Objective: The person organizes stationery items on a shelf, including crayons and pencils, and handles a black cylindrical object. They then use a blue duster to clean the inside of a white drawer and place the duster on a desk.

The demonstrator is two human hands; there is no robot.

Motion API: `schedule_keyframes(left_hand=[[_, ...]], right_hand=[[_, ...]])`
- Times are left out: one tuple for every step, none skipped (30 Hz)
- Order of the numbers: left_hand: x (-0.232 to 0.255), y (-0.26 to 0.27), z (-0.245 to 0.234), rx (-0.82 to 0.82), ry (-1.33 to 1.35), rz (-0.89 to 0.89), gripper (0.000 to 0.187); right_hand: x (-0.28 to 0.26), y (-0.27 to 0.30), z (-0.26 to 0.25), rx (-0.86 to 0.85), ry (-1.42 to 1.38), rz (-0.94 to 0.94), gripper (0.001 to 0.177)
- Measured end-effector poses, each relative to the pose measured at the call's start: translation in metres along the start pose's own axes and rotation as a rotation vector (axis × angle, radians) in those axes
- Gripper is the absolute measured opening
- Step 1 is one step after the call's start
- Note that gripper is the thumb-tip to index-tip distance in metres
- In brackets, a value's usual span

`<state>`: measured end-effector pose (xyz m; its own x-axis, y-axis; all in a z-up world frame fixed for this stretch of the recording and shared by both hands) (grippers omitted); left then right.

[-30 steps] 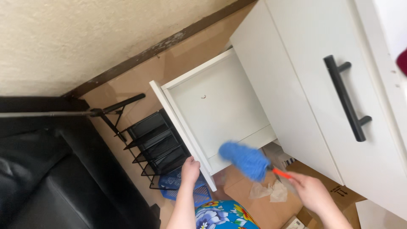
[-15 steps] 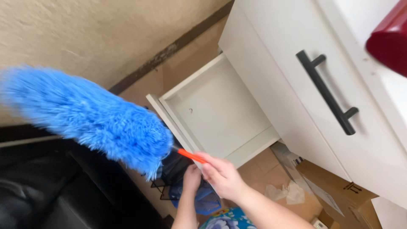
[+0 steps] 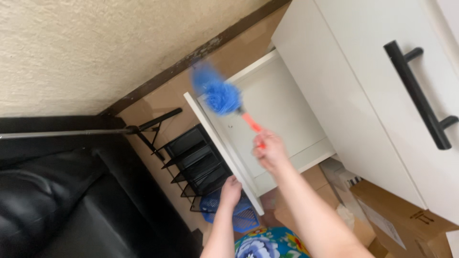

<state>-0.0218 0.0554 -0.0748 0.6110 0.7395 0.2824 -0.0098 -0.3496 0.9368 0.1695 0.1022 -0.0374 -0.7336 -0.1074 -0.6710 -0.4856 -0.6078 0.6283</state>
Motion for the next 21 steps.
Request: schedule_keyframes(left_hand=[[0.003,-0.002,0.002,-0.016,0.003,0.019,0.055],[-0.007,-0.002,0.001,-0.013,0.003,0.018,0.055],[-0.01,-0.007,0.003,-0.028,-0.005,0.002,0.058],[-0.014,-0.014,0.004,-0.043,-0.013,-0.014,0.061],[-0.014,-0.013,0.004,-0.04,-0.002,-0.024,0.061],[-0.014,-0.014,0.005,-0.043,-0.007,-0.005,0.059],[-0.014,-0.017,0.004,-0.042,-0.015,0.016,0.058],[-0.014,-0.018,0.003,-0.035,-0.007,0.008,0.058],[-0.014,-0.018,0.005,-0.046,-0.019,0.019,0.059],[-0.014,-0.019,0.007,-0.056,-0.03,0.03,0.06],[-0.011,-0.014,0.005,-0.056,-0.024,0.017,0.06],[-0.006,-0.008,0.004,-0.067,-0.007,0.016,0.06],[-0.001,-0.002,0.003,-0.079,0.009,0.017,0.061],[0.004,0.011,-0.001,-0.081,0.015,0.006,0.061],[0.014,0.022,-0.004,-0.117,0.03,0.007,0.065],[0.024,0.035,-0.008,-0.152,0.045,0.009,0.069],[0.023,0.039,-0.009,-0.157,0.05,0.0,0.069],[0.021,0.044,-0.008,-0.175,-0.043,-0.016,0.071],[0.019,0.048,-0.007,-0.192,-0.136,-0.031,0.072],[0.018,0.048,-0.008,-0.196,-0.131,-0.039,0.072],[0.015,0.052,-0.007,-0.169,-0.129,-0.011,0.068]], right_hand=[[-0.013,-0.01,-0.017,0.019,-0.019,-0.13,0.023],[-0.029,0.009,-0.02,0.017,-0.02,-0.128,0.023],[-0.053,0.02,-0.023,0.058,0.171,-0.239,0.024],[-0.078,0.032,-0.025,0.1,0.36,-0.351,0.026],[-0.075,0.026,-0.042,0.092,0.368,-0.341,0.026],[-0.071,0.019,-0.059,0.089,0.854,-0.298,0.027],[-0.066,0.01,-0.075,0.078,1.334,-0.245,0.029],[-0.055,0.0,-0.074,0.065,1.337,-0.24,0.029],[-0.043,-0.01,-0.07,-0.037,1.544,-0.238,0.029],[-0.029,-0.019,-0.067,-0.146,1.748,-0.235,0.03],[-0.022,-0.025,-0.052,-0.156,1.754,-0.224,0.03],[-0.012,-0.029,-0.032,-0.278,1.849,-0.271,0.029],[-0.002,-0.032,-0.012,-0.401,1.939,-0.32,0.029],[-0.005,-0.024,-0.002,-0.411,1.944,-0.31,0.029],[-0.003,-0.017,0.013,-0.597,2.077,-0.305,0.027],[-0.001,-0.008,0.028,-0.791,2.201,-0.297,0.025],[-0.012,0.0,0.024,-0.799,2.204,-0.286,0.025],[-0.015,0.011,0.014,-0.977,2.26,-0.047,0.025],[-0.02,0.024,0.003,-1.153,2.29,0.203,0.026],[-0.063,0.041,0.042,-1.161,2.291,0.214,0.026],[-0.105,0.068,0.076,-1.173,2.259,0.28,0.029]])
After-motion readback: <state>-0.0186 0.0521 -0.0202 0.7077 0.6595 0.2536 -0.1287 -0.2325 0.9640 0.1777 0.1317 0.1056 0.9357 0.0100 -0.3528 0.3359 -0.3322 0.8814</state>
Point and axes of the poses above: each hand's wrist, its own y-axis away from the middle knuckle, its own z-axis out of the palm, x = y × z, the point moved 5 cm from there along -y, towards the middle knuckle, and after that the axes turned 10 degrees about -z, right-handed, at the moved point
